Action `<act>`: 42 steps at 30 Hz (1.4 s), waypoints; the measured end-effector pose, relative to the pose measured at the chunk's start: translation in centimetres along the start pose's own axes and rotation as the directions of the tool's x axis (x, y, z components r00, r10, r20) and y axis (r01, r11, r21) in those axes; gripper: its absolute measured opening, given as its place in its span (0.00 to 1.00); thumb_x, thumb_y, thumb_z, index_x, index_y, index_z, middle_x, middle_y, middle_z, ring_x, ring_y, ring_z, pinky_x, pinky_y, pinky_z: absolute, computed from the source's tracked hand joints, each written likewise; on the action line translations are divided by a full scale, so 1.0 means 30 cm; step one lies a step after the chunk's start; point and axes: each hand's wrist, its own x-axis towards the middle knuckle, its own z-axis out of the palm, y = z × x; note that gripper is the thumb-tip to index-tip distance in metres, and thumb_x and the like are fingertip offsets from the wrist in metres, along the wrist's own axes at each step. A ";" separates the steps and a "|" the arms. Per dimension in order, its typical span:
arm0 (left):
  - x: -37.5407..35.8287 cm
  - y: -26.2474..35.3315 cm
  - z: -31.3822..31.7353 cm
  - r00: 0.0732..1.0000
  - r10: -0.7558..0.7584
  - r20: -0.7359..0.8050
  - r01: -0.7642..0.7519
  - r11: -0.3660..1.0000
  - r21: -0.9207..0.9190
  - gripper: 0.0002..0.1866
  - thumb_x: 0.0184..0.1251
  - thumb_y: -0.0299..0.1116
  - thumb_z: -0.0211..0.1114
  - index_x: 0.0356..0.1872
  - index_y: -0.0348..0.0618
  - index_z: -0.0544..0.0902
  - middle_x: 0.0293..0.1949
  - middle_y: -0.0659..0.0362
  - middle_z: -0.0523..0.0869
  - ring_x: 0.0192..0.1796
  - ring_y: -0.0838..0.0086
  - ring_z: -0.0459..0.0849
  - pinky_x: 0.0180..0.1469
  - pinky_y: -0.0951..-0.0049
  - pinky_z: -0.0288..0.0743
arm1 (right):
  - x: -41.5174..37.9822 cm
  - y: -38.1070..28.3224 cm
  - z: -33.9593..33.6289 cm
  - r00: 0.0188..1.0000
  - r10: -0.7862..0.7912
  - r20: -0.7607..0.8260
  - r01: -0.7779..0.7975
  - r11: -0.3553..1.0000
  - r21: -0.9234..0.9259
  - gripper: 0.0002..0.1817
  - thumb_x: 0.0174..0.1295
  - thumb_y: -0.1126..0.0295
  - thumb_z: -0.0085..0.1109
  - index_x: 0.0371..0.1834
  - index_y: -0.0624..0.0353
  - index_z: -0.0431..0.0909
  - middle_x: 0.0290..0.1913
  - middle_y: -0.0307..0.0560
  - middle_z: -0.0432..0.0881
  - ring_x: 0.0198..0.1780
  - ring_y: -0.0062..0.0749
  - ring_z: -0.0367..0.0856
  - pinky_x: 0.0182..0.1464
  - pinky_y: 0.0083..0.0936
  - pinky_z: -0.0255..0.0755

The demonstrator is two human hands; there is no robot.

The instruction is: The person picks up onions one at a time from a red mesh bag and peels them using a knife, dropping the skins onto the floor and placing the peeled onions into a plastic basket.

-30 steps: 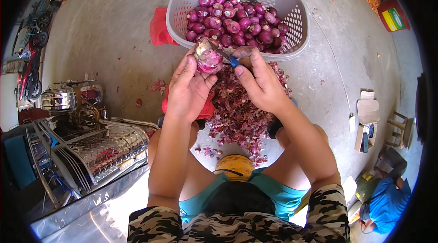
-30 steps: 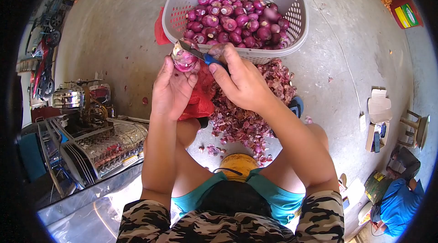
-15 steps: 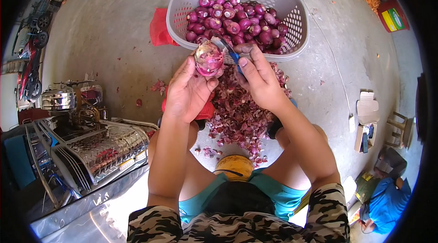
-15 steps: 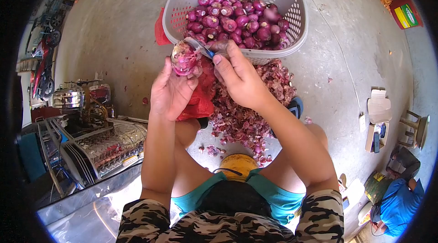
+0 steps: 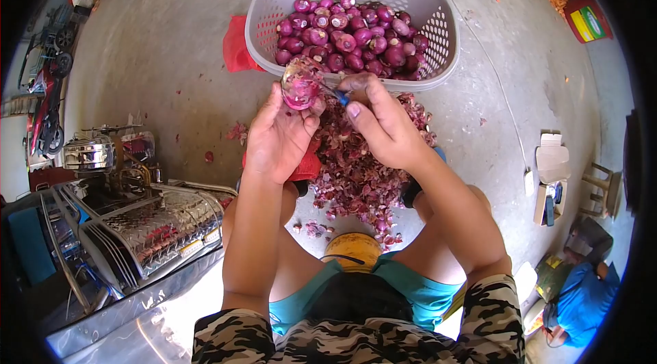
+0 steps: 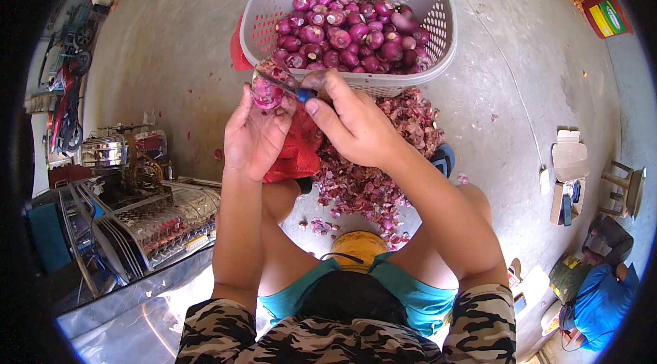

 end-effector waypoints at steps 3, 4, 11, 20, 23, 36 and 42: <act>0.002 0.007 -0.006 1.000 0.013 0.010 -0.013 1.000 0.022 0.20 0.74 0.45 0.49 0.56 0.40 0.72 0.48 0.57 0.79 0.46 0.72 0.79 0.43 0.75 0.75 | -0.001 -0.008 -0.009 0.997 -0.067 0.036 0.071 0.991 -0.109 0.17 0.68 0.65 0.47 0.54 0.64 0.66 0.40 0.58 0.79 0.42 0.50 0.80 0.47 0.35 0.71; 0.002 0.008 -0.007 1.000 0.024 0.015 -0.025 0.998 0.055 0.20 0.74 0.44 0.50 0.56 0.40 0.71 0.48 0.57 0.79 0.46 0.73 0.79 0.43 0.75 0.76 | -0.001 -0.010 -0.012 0.996 -0.074 0.041 0.079 0.987 -0.137 0.17 0.67 0.64 0.48 0.53 0.64 0.66 0.40 0.59 0.79 0.42 0.52 0.80 0.46 0.36 0.72; -0.001 0.006 0.000 0.978 0.196 -0.075 -0.176 0.961 0.212 0.21 0.74 0.37 0.51 0.64 0.44 0.65 0.53 0.59 0.77 0.50 0.77 0.79 0.49 0.75 0.78 | 0.001 -0.018 -0.007 0.992 -0.091 0.084 0.112 0.947 -0.301 0.15 0.65 0.65 0.51 0.50 0.62 0.67 0.36 0.59 0.80 0.39 0.57 0.80 0.40 0.41 0.73; -0.007 -0.009 0.018 0.936 0.347 -0.051 -0.302 0.871 0.388 0.22 0.74 0.36 0.51 0.65 0.45 0.64 0.54 0.60 0.77 0.50 0.77 0.78 0.47 0.75 0.78 | 0.002 -0.011 0.018 0.997 0.029 0.074 -0.002 0.941 -0.340 0.15 0.66 0.68 0.50 0.53 0.63 0.67 0.41 0.57 0.79 0.41 0.48 0.80 0.45 0.34 0.72; -0.007 -0.006 -0.007 0.967 0.231 -0.110 -0.206 0.957 0.203 0.20 0.74 0.37 0.51 0.63 0.44 0.68 0.51 0.60 0.78 0.47 0.77 0.79 0.46 0.76 0.77 | 0.004 -0.007 0.019 0.996 0.033 0.081 -0.004 0.944 -0.331 0.15 0.66 0.68 0.51 0.53 0.63 0.67 0.41 0.58 0.79 0.41 0.49 0.80 0.44 0.35 0.72; 0.004 -0.008 -0.019 0.978 0.145 -0.152 -0.136 0.988 0.071 0.17 0.73 0.40 0.52 0.50 0.36 0.74 0.46 0.55 0.80 0.45 0.73 0.78 0.44 0.78 0.77 | 0.009 -0.005 0.035 0.995 -0.104 0.001 0.093 0.886 -0.455 0.13 0.63 0.65 0.54 0.47 0.60 0.68 0.32 0.58 0.80 0.34 0.55 0.81 0.33 0.44 0.74; 0.016 -0.017 -0.035 0.983 0.083 -0.167 -0.091 0.995 -0.045 0.15 0.72 0.41 0.53 0.50 0.40 0.75 0.44 0.59 0.81 0.44 0.72 0.80 0.42 0.76 0.76 | 0.017 0.007 0.026 0.998 -0.053 0.043 0.066 0.901 -0.429 0.14 0.64 0.65 0.54 0.48 0.61 0.69 0.36 0.58 0.81 0.38 0.55 0.80 0.38 0.43 0.74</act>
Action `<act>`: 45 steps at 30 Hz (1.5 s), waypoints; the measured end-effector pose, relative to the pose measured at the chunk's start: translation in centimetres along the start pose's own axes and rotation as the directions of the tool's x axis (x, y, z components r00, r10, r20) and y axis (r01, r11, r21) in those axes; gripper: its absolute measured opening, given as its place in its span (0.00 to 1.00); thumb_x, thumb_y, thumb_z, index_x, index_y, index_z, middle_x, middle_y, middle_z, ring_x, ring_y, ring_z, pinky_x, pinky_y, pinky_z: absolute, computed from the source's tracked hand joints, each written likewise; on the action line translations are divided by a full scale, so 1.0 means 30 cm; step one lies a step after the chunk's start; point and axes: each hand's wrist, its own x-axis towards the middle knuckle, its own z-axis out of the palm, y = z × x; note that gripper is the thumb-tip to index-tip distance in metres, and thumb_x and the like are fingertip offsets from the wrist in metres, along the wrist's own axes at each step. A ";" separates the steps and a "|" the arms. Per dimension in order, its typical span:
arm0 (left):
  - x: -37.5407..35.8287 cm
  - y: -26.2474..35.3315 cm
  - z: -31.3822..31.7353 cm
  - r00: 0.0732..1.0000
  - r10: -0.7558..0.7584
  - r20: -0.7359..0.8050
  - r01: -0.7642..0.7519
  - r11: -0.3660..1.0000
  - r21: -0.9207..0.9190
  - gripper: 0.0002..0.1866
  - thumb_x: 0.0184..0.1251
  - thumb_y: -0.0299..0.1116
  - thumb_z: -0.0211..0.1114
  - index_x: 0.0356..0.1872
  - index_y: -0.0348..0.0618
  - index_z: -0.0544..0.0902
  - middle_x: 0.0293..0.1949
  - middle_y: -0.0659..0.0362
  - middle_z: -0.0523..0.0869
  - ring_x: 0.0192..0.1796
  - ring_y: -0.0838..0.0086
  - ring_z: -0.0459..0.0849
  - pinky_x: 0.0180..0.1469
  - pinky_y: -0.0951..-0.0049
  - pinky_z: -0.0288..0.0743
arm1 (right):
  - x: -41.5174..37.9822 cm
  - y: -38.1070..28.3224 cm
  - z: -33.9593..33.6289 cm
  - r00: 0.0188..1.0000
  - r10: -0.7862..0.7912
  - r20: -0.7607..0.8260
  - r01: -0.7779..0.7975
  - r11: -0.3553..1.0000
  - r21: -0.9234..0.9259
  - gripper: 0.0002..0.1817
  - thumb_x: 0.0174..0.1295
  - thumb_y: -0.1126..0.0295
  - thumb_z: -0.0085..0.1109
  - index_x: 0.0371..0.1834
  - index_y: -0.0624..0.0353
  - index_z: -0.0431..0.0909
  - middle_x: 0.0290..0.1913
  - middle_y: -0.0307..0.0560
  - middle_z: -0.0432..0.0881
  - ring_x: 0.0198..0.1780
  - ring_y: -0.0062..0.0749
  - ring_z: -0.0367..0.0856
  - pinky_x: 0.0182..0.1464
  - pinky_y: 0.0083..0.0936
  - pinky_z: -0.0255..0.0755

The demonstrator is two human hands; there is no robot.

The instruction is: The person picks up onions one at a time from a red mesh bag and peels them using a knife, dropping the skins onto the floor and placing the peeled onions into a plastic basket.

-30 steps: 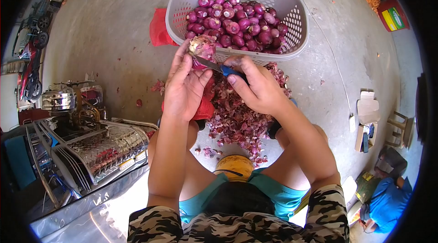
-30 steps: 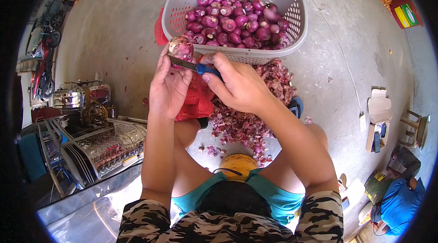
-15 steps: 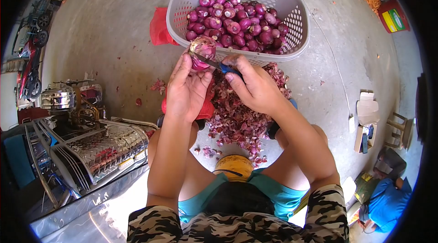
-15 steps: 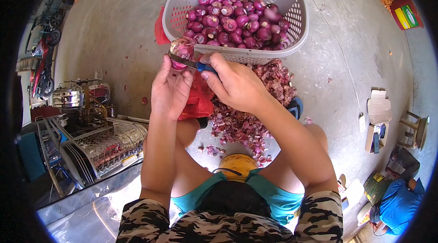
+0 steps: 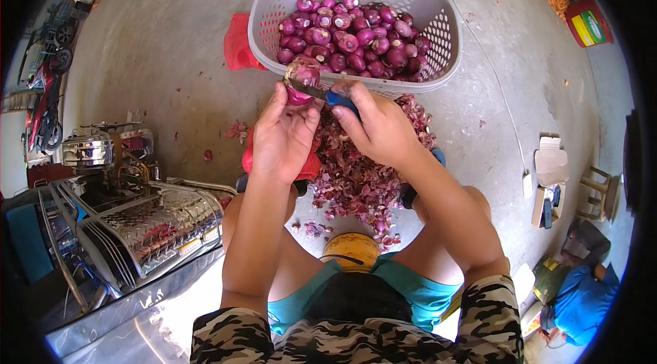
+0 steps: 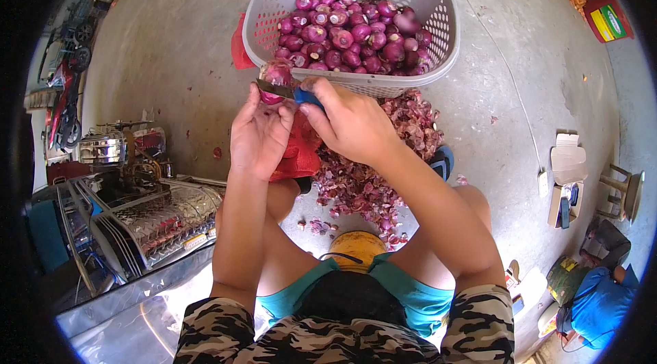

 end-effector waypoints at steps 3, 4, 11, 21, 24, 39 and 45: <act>-0.006 0.020 0.011 0.999 0.036 0.013 -0.036 0.999 0.019 0.16 0.72 0.42 0.53 0.51 0.42 0.75 0.45 0.59 0.81 0.43 0.73 0.79 0.41 0.75 0.73 | -0.002 0.023 -0.008 1.000 -0.002 0.018 0.000 0.991 0.134 0.15 0.66 0.64 0.51 0.50 0.62 0.68 0.38 0.60 0.80 0.42 0.54 0.80 0.42 0.41 0.73; -0.009 0.033 0.013 0.998 0.062 0.016 -0.063 0.996 0.060 0.16 0.71 0.42 0.53 0.51 0.43 0.75 0.45 0.59 0.81 0.43 0.73 0.79 0.41 0.75 0.72 | -0.004 0.028 -0.011 1.000 -0.006 0.011 0.004 0.983 0.182 0.16 0.66 0.64 0.50 0.50 0.63 0.68 0.39 0.61 0.80 0.43 0.54 0.80 0.44 0.40 0.72; -0.030 0.041 0.056 0.985 0.171 -0.009 -0.158 0.931 0.330 0.23 0.70 0.39 0.52 0.63 0.42 0.67 0.54 0.59 0.78 0.48 0.74 0.78 0.43 0.75 0.69 | -0.004 0.022 -0.035 0.951 0.261 0.166 -0.306 0.877 0.372 0.14 0.71 0.65 0.43 0.53 0.63 0.68 0.29 0.49 0.79 0.31 0.32 0.79 0.35 0.27 0.73; -0.030 0.071 0.062 0.962 -0.092 0.257 0.015 0.958 0.286 0.26 0.67 0.34 0.55 0.65 0.35 0.65 0.57 0.52 0.76 0.56 0.68 0.78 0.58 0.64 0.72 | 0.025 0.051 -0.103 0.992 0.115 0.051 -0.126 0.909 0.397 0.11 0.72 0.66 0.44 0.47 0.61 0.73 0.21 0.41 0.74 0.24 0.22 0.72 0.28 0.22 0.68; -0.037 0.068 0.055 0.954 -0.135 0.268 0.040 0.942 0.334 0.27 0.67 0.33 0.57 0.65 0.32 0.64 0.58 0.50 0.75 0.57 0.65 0.77 0.59 0.62 0.72 | 0.024 0.047 -0.103 0.999 0.010 0.051 -0.024 0.959 0.282 0.10 0.71 0.66 0.46 0.43 0.61 0.74 0.20 0.46 0.72 0.22 0.26 0.71 0.28 0.25 0.66; -0.052 0.113 0.042 0.911 -0.223 0.346 0.071 0.913 0.402 0.26 0.69 0.32 0.57 0.64 0.29 0.65 0.59 0.48 0.74 0.59 0.66 0.76 0.61 0.62 0.70 | 0.029 0.022 -0.109 0.991 -0.110 0.077 0.108 0.994 0.025 0.10 0.66 0.63 0.51 0.36 0.58 0.71 0.23 0.56 0.71 0.27 0.54 0.75 0.29 0.40 0.66; -0.049 0.128 0.030 0.913 -0.273 0.303 0.107 0.878 0.467 0.26 0.70 0.33 0.56 0.64 0.29 0.64 0.58 0.48 0.74 0.58 0.66 0.76 0.61 0.62 0.70 | 0.039 0.012 -0.125 0.973 -0.069 0.222 0.068 0.998 0.015 0.10 0.67 0.63 0.51 0.35 0.59 0.69 0.22 0.56 0.70 0.25 0.54 0.73 0.28 0.39 0.65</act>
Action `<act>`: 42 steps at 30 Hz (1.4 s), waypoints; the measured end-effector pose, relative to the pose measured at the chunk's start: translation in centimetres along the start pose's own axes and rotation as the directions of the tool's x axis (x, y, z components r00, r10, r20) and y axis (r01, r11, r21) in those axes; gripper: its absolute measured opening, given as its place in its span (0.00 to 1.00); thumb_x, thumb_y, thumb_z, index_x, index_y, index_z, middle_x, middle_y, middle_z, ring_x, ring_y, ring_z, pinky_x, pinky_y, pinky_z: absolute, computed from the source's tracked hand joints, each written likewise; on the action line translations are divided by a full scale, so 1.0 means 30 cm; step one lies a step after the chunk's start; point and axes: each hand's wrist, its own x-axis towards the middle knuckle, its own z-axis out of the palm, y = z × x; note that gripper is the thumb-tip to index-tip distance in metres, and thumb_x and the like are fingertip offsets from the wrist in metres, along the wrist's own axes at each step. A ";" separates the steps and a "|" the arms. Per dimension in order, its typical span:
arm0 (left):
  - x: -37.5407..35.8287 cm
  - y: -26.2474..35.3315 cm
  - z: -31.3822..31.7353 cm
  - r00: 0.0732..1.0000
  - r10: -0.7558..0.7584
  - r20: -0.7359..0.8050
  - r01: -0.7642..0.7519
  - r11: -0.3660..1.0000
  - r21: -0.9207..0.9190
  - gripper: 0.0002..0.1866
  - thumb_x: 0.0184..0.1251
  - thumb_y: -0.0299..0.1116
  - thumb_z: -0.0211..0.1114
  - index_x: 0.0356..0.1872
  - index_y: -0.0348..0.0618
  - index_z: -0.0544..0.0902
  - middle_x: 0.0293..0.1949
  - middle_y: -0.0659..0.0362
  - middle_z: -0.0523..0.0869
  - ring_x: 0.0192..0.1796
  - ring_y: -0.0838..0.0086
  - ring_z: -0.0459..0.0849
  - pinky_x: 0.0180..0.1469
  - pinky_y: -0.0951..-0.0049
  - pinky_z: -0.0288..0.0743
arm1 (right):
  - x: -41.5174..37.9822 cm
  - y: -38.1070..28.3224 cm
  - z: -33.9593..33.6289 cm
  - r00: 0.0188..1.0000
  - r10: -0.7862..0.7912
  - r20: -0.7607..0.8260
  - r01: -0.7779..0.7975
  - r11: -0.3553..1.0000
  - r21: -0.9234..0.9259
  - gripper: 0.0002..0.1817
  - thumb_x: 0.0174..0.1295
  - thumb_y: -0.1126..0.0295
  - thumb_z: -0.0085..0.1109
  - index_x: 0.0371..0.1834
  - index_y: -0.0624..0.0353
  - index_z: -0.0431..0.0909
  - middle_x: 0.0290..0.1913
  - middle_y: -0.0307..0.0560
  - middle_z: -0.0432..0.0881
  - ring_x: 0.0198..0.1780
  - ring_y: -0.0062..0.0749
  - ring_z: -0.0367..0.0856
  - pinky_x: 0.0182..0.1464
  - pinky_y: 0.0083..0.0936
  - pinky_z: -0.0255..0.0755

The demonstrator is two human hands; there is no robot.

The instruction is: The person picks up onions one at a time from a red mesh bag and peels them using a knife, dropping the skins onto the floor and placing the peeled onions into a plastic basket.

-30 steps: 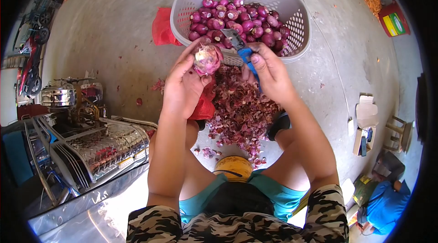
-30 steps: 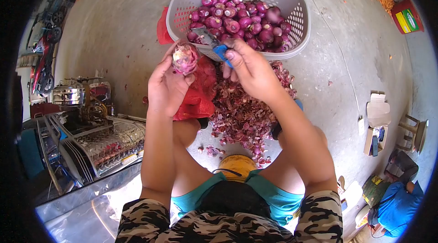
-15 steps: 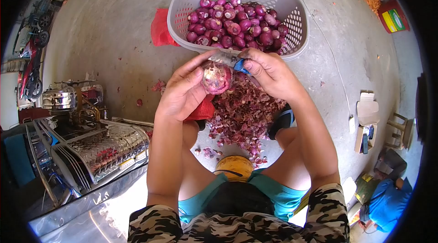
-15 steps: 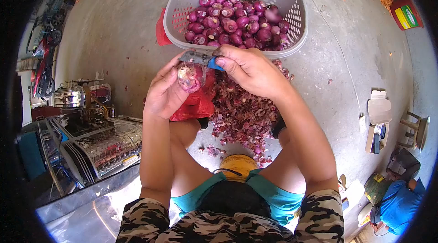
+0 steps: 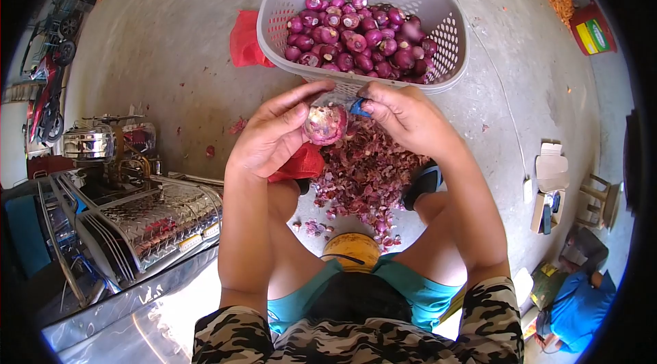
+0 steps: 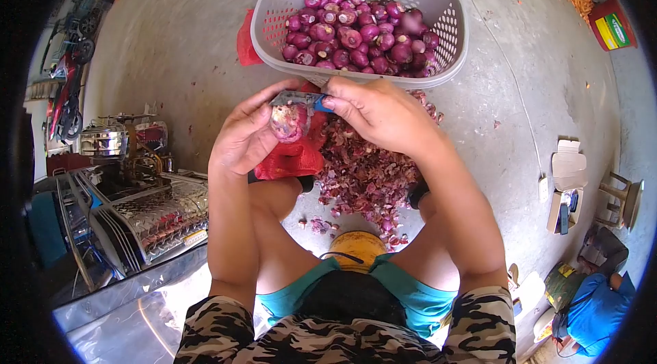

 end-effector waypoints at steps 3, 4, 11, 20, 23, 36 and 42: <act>0.005 0.004 0.008 1.000 0.019 0.014 -0.019 1.000 -0.005 0.26 0.70 0.33 0.55 0.64 0.29 0.64 0.58 0.48 0.74 0.58 0.66 0.76 0.61 0.62 0.70 | -0.002 -0.001 0.012 1.000 0.018 -0.021 -0.018 1.000 0.015 0.10 0.67 0.64 0.51 0.35 0.59 0.69 0.22 0.56 0.69 0.25 0.52 0.72 0.29 0.39 0.65; 0.005 0.002 0.010 1.000 0.027 0.011 -0.027 0.999 -0.026 0.25 0.70 0.33 0.55 0.64 0.29 0.65 0.58 0.49 0.75 0.58 0.66 0.77 0.60 0.62 0.71 | -0.004 0.001 0.031 0.999 0.020 -0.050 -0.015 0.995 0.097 0.10 0.67 0.63 0.51 0.35 0.59 0.69 0.22 0.56 0.69 0.24 0.51 0.71 0.29 0.38 0.65; -0.004 0.011 0.009 0.999 -0.045 -0.024 0.045 0.999 0.014 0.23 0.70 0.32 0.55 0.62 0.30 0.68 0.55 0.50 0.77 0.57 0.67 0.78 0.59 0.63 0.72 | -0.006 0.017 0.008 0.994 0.025 0.103 -0.043 0.984 0.171 0.12 0.70 0.62 0.47 0.36 0.61 0.69 0.23 0.53 0.69 0.22 0.42 0.68 0.28 0.33 0.66; 0.020 -0.004 0.016 0.985 0.126 -0.117 -0.129 0.992 -0.016 0.24 0.70 0.30 0.55 0.64 0.35 0.65 0.58 0.52 0.75 0.56 0.67 0.78 0.57 0.63 0.75 | -0.013 0.027 0.108 0.954 0.285 -0.095 -0.135 0.689 0.712 0.13 0.73 0.61 0.44 0.43 0.59 0.71 0.24 0.34 0.67 0.26 0.14 0.67 0.27 0.16 0.64; 0.030 -0.008 0.005 0.964 0.180 -0.193 -0.175 0.984 0.045 0.24 0.70 0.29 0.55 0.65 0.37 0.63 0.58 0.52 0.75 0.56 0.67 0.78 0.56 0.64 0.76 | -0.015 0.006 0.054 0.959 0.100 -0.266 -0.026 0.963 0.267 0.12 0.69 0.65 0.48 0.49 0.61 0.70 0.27 0.47 0.76 0.29 0.34 0.77 0.30 0.26 0.70; 0.083 -0.077 0.058 0.709 0.594 -0.379 -0.399 0.782 0.479 0.27 0.59 0.17 0.64 0.61 0.30 0.68 0.50 0.51 0.80 0.50 0.73 0.80 0.53 0.74 0.75 | -0.027 -0.046 0.191 0.934 0.051 -0.355 -0.143 0.961 -0.238 0.19 0.61 0.70 0.54 0.55 0.62 0.66 0.37 0.59 0.80 0.29 0.55 0.81 0.28 0.43 0.76; 0.100 -0.121 0.087 0.648 0.648 -0.401 -0.405 0.739 0.538 0.26 0.59 0.18 0.64 0.59 0.28 0.69 0.48 0.51 0.81 0.47 0.75 0.81 0.51 0.77 0.75 | -0.016 -0.059 0.223 0.927 0.126 -0.352 -0.214 0.951 -0.225 0.18 0.61 0.70 0.52 0.53 0.65 0.65 0.37 0.61 0.79 0.29 0.55 0.81 0.28 0.43 0.76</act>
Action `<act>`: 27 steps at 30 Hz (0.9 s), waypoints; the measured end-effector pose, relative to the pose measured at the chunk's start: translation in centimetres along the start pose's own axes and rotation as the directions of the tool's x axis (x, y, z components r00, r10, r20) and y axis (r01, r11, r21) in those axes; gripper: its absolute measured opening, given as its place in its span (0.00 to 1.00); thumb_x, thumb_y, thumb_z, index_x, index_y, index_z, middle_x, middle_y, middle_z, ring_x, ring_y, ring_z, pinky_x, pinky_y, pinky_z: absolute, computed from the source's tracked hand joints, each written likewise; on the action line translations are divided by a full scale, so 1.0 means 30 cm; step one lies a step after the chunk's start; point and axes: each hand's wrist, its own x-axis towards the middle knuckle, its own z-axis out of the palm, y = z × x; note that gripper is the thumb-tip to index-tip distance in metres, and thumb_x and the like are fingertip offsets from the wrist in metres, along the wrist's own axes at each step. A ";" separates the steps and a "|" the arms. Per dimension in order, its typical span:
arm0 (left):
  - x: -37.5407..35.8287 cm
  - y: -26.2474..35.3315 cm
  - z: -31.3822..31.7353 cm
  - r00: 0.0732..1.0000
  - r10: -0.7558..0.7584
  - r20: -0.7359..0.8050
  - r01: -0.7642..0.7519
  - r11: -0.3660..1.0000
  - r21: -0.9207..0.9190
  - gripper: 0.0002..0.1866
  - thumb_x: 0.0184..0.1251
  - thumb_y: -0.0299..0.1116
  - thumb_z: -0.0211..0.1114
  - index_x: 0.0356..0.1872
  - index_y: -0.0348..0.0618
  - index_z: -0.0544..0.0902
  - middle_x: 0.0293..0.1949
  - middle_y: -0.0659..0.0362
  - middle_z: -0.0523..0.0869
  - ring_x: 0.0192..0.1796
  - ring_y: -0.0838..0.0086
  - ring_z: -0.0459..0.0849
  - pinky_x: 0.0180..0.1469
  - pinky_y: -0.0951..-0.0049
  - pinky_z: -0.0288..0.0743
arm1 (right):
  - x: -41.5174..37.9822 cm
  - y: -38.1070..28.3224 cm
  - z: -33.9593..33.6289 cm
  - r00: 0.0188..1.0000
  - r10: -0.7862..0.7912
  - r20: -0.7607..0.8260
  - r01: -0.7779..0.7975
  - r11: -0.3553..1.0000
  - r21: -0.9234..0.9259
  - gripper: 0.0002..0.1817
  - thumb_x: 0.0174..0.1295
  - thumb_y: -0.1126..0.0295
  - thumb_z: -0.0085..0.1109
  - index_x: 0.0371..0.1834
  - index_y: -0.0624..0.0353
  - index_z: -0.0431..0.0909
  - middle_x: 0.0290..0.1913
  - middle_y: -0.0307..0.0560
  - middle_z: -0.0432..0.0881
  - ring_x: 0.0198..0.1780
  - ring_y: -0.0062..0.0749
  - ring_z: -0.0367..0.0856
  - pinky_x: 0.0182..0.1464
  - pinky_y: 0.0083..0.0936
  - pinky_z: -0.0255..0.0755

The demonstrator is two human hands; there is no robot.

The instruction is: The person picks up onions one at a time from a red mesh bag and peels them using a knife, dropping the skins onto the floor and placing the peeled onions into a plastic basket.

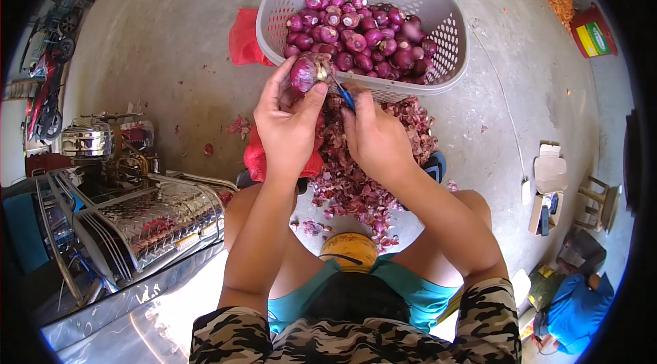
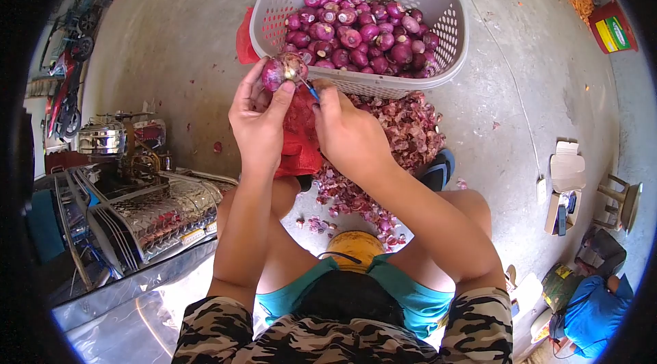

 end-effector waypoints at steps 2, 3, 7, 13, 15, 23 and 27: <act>-0.001 -0.010 0.000 1.000 0.019 0.001 -0.019 0.999 0.038 0.26 0.59 0.18 0.65 0.59 0.28 0.69 0.47 0.51 0.81 0.46 0.75 0.81 0.51 0.77 0.75 | -0.001 -0.012 -0.005 0.997 0.048 0.057 -0.048 0.999 -0.012 0.19 0.61 0.71 0.51 0.54 0.66 0.65 0.37 0.61 0.79 0.29 0.55 0.81 0.28 0.43 0.76; -0.002 -0.015 0.000 1.000 0.029 0.001 -0.029 0.998 0.057 0.26 0.59 0.19 0.65 0.59 0.28 0.69 0.47 0.51 0.81 0.46 0.75 0.81 0.51 0.77 0.75 | -0.003 -0.010 0.000 0.998 0.034 0.052 -0.033 0.999 -0.021 0.19 0.61 0.71 0.50 0.54 0.66 0.64 0.37 0.61 0.79 0.29 0.54 0.81 0.28 0.43 0.76; -0.002 -0.026 0.000 0.998 0.062 -0.008 -0.061 0.991 0.119 0.25 0.59 0.19 0.66 0.58 0.27 0.70 0.46 0.52 0.82 0.46 0.75 0.81 0.51 0.76 0.75 | -0.009 0.000 0.018 0.999 -0.005 0.040 0.008 0.999 -0.051 0.19 0.60 0.72 0.49 0.54 0.65 0.64 0.36 0.62 0.78 0.28 0.54 0.81 0.28 0.42 0.76; 0.010 -0.024 -0.012 0.998 0.068 -0.004 -0.067 0.988 0.142 0.24 0.58 0.19 0.66 0.57 0.28 0.72 0.45 0.52 0.82 0.46 0.75 0.81 0.51 0.75 0.75 | -0.008 -0.001 0.017 0.998 -0.005 0.066 0.007 0.999 -0.038 0.18 0.61 0.73 0.50 0.54 0.66 0.64 0.40 0.62 0.78 0.33 0.56 0.80 0.31 0.43 0.76; 0.004 -0.012 -0.009 0.998 0.065 0.008 -0.065 0.982 0.179 0.24 0.58 0.19 0.66 0.57 0.28 0.72 0.45 0.53 0.82 0.48 0.74 0.80 0.51 0.75 0.75 | -0.005 -0.002 0.016 0.997 -0.001 0.077 0.003 1.000 -0.030 0.17 0.61 0.73 0.49 0.53 0.66 0.64 0.39 0.62 0.78 0.33 0.57 0.80 0.31 0.43 0.75; -0.011 -0.051 -0.011 0.975 0.213 0.067 -0.222 0.896 0.384 0.23 0.55 0.16 0.65 0.55 0.31 0.74 0.48 0.52 0.77 0.48 0.71 0.80 0.49 0.74 0.79 | 0.028 0.007 0.022 0.993 0.049 0.110 -0.051 0.998 0.020 0.10 0.60 0.74 0.47 0.43 0.64 0.61 0.30 0.62 0.77 0.30 0.58 0.79 0.29 0.46 0.74; -0.011 -0.039 -0.011 0.992 0.124 0.019 -0.123 0.931 0.344 0.23 0.55 0.16 0.65 0.54 0.31 0.75 0.47 0.52 0.77 0.48 0.71 0.79 0.49 0.74 0.79 | 0.020 0.001 0.011 0.983 0.086 0.160 -0.092 0.995 0.034 0.10 0.60 0.74 0.47 0.42 0.64 0.60 0.29 0.62 0.78 0.31 0.58 0.79 0.30 0.47 0.73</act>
